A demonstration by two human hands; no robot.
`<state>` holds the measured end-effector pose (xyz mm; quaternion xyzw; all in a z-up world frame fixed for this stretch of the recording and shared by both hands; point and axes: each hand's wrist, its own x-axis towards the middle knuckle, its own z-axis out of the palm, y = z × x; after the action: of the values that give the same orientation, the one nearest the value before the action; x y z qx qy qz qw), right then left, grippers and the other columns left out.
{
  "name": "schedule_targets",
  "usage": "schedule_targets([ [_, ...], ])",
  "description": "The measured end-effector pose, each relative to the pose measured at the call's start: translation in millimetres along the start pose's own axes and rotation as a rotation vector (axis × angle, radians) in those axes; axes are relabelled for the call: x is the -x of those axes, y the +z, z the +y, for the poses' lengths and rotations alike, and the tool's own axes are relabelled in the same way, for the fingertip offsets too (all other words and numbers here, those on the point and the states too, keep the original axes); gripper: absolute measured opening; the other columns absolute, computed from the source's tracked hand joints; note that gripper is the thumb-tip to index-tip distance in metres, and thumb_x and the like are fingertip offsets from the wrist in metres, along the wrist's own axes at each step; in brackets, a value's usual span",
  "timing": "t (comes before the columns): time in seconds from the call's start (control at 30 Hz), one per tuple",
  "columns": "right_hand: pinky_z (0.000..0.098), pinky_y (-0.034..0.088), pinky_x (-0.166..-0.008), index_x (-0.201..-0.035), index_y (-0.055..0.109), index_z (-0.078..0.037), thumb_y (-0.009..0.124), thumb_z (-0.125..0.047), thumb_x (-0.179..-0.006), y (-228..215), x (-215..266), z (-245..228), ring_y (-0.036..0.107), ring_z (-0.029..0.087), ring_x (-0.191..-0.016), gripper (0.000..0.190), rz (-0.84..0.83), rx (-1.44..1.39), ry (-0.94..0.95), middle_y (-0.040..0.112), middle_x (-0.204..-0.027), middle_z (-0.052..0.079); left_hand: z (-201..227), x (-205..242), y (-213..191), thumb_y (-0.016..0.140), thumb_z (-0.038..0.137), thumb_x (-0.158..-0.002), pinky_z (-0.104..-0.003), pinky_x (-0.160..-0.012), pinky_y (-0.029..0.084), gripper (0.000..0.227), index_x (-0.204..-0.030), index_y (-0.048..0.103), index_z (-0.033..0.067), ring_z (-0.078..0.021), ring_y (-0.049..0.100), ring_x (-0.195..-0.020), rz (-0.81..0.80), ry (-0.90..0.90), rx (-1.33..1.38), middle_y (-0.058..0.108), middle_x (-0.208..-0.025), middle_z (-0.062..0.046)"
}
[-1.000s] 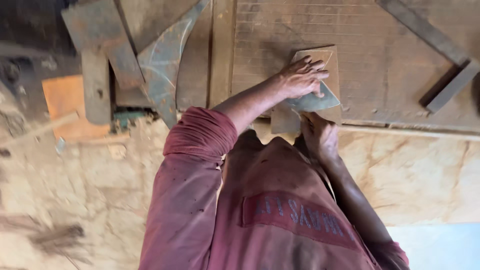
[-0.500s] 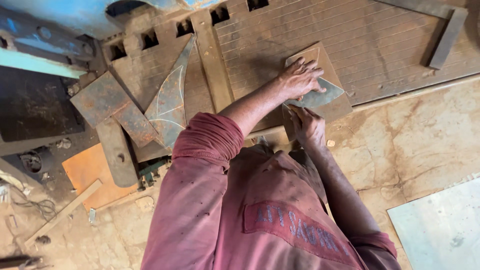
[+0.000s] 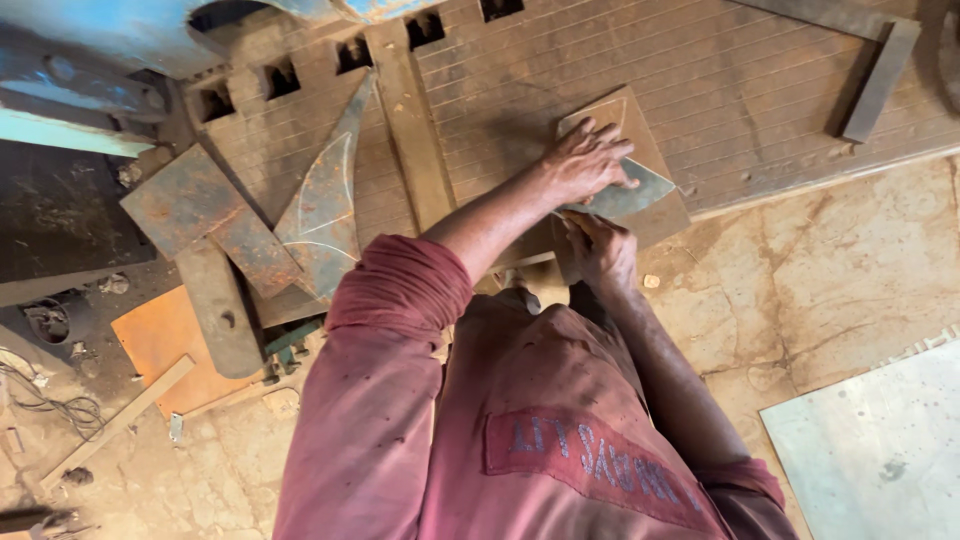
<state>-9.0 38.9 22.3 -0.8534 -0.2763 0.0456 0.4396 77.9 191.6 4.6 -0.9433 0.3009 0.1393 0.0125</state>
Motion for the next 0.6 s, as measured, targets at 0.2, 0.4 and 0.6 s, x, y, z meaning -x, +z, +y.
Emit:
schedule_targets([
  [0.2,0.0393,0.059,-0.071,-0.114,0.076,-0.010,0.072,-0.011,-0.097,-28.4,-4.9,16.1,0.073,0.034,-0.081,0.018,-0.099,-0.040,-0.070,0.076,-0.099,0.016,4.9,8.6,-15.5,0.066,0.020,-0.088,-0.054,-0.104,0.043,0.053,-0.130,0.065,0.0523,-0.0272,0.052,-0.125,-0.012,-0.041,0.038,0.058,-0.136,-0.004],
  [0.4,0.0387,0.057,-0.063,-0.104,0.080,-0.012,0.077,-0.016,-0.093,-73.3,-20.1,43.9,0.071,0.030,-0.071,0.013,-0.205,0.048,-0.129,0.075,-0.086,0.013,4.4,7.7,-13.4,0.062,0.023,-0.093,-0.054,-0.097,0.045,0.043,-0.122,0.069,0.0535,-0.0282,0.052,-0.125,0.107,-0.055,0.030,0.060,-0.135,-0.003],
  [0.6,0.0348,0.057,-0.059,-0.102,0.079,-0.014,0.077,-0.021,-0.098,-112.4,-42.3,91.5,0.072,0.022,-0.067,0.009,-0.375,0.046,-0.158,0.077,-0.091,0.009,7.4,7.0,-4.6,0.062,0.028,-0.095,-0.050,-0.098,0.046,0.034,-0.119,0.073,0.0494,-0.0273,0.054,-0.124,0.000,-0.092,-0.058,0.060,-0.138,-0.002],
])
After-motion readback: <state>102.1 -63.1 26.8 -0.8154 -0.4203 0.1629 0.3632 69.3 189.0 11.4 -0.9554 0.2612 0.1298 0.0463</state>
